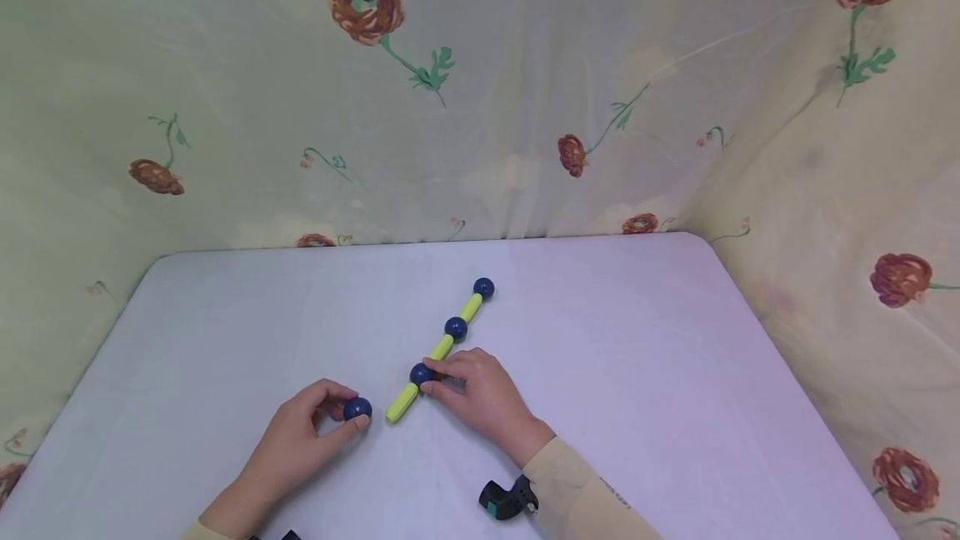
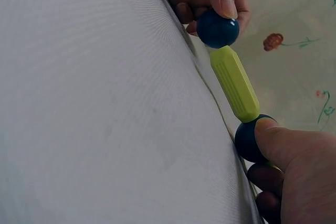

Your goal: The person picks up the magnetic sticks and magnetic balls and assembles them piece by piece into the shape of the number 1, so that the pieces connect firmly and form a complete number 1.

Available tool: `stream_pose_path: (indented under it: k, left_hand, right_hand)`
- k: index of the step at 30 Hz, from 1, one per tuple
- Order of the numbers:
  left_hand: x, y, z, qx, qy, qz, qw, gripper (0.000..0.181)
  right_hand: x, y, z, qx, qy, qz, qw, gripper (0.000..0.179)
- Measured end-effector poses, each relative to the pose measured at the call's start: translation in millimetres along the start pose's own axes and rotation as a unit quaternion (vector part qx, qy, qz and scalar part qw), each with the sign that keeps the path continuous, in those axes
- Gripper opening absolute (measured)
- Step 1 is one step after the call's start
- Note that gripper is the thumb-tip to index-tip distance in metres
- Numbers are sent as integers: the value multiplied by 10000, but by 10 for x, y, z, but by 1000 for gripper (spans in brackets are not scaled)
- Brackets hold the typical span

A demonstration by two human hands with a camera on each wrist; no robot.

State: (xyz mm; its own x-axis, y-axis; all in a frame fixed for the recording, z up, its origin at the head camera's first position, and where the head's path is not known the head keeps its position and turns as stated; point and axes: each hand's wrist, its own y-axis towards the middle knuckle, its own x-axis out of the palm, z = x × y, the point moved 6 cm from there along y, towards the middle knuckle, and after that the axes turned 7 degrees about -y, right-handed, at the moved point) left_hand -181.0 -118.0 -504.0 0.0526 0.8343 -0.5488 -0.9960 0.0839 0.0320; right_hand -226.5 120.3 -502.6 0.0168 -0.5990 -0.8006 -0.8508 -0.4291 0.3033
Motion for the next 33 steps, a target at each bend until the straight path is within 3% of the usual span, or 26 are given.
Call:
stream_pose_path:
  k: [25,33]
  left_hand:
    - [90,-77,77,679,276,-572,9957,25]
    - [131,-78,136,986,336,-492,9933,26]
  right_hand:
    - [22,29,-17,14,103,-52,9999,37]
    - [-5,22,-26,8,74,-18,10000,37]
